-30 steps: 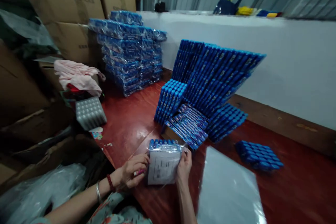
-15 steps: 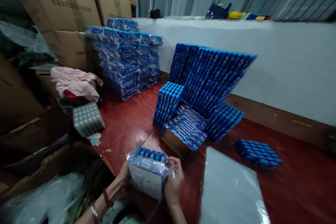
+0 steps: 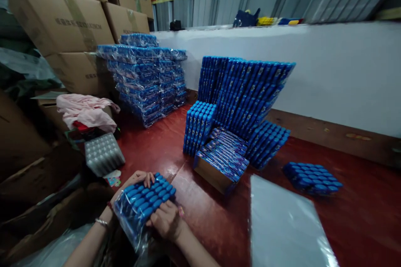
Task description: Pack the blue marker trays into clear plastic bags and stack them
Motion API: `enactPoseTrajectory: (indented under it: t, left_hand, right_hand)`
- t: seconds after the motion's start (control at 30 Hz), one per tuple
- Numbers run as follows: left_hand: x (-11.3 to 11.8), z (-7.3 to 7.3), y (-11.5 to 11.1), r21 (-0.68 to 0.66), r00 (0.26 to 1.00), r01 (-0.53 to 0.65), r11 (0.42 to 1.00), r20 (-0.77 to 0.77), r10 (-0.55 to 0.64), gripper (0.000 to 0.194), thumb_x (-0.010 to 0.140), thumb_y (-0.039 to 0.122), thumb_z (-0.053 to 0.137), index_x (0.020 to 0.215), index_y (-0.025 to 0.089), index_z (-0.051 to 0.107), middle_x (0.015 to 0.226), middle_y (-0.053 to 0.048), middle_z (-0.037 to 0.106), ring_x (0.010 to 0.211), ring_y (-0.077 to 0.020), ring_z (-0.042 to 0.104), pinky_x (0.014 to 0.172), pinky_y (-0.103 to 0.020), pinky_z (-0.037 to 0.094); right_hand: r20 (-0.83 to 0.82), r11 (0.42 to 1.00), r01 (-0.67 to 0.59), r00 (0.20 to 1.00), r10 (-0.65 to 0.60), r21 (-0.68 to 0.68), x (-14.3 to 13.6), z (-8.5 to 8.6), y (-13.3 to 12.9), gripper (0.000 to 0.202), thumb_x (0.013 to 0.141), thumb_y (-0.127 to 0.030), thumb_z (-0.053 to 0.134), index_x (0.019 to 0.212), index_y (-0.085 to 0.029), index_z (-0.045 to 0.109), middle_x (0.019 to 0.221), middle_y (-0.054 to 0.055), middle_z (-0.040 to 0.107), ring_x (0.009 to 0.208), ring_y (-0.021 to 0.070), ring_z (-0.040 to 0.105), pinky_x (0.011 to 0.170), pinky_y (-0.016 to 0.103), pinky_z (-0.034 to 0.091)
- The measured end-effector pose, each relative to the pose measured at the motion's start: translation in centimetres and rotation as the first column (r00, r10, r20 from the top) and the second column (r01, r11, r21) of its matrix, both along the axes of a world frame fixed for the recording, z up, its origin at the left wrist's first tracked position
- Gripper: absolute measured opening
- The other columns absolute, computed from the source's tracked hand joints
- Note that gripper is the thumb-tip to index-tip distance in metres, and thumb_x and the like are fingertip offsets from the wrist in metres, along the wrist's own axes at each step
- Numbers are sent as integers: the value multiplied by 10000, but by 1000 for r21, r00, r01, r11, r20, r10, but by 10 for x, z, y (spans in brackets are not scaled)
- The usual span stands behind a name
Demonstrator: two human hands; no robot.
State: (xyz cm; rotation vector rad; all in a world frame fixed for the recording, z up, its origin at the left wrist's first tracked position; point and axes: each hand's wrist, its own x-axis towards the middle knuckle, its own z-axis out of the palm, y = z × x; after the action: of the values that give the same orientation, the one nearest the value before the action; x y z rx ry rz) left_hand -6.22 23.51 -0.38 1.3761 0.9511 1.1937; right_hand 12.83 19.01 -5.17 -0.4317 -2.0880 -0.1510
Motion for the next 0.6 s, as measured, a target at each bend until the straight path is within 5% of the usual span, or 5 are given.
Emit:
enactPoseTrajectory:
  t: [0.13, 0.23, 0.33, 0.47, 0.6]
  left_hand:
    - [-36, 3, 29, -116, 967, 93, 989, -228, -118, 435, 733, 553, 640, 964, 191, 708, 1298, -103, 590, 1232, -285, 508, 1078, -427, 361]
    - [-54, -1, 58, -71, 856, 100, 992, -503, -122, 611, 750, 651, 548, 1159, 208, 652, 1476, -96, 402, 1375, -299, 333, 1128, -441, 273]
    - [-52, 1, 81, 43, 631, -19, 999, -775, 45, 644, 828, 641, 422, 1242, 180, 599, 1487, -118, 375, 1403, -322, 264, 1132, -517, 214]
    - [-18, 4, 83, 300, 161, -132, 945, -934, 319, 448, 937, 432, 347, 1257, 234, 590, 1453, -100, 433, 1386, -371, 273, 1079, -666, 150]
    - [10, -13, 70, 378, -18, -137, 916, -925, 379, 463, 932, 406, 382, 1328, 213, 527, 1500, -137, 338, 1372, -439, 255, 1003, -754, 152]
  right_hand:
    - [130, 995, 78, 989, -69, -68, -14, -19, 40, 398, 973, -287, 308, 640, -202, 509, 531, -5, 493, 565, 146, 463, 594, 302, 339]
    - [238, 956, 198, 960, -145, -216, -29, -20, 72, 370, 974, -297, 308, 710, -200, 548, 602, 24, 558, 614, 168, 504, 603, 305, 373]
    - [245, 904, 292, 944, -221, -311, -41, -10, 100, 233, 950, -197, 346, 1006, -160, 570, 821, 63, 643, 758, 176, 572, 672, 296, 425]
    - [220, 853, 306, 948, -231, -423, -34, 10, 114, 366, 874, -149, 472, 1239, -175, 485, 1235, 101, 568, 1053, 186, 549, 867, 318, 439]
    - [206, 784, 485, 875, -439, -388, 10, 35, 104, 333, 872, -105, 454, 1167, -211, 567, 1123, 80, 611, 1073, 213, 510, 963, 390, 357]
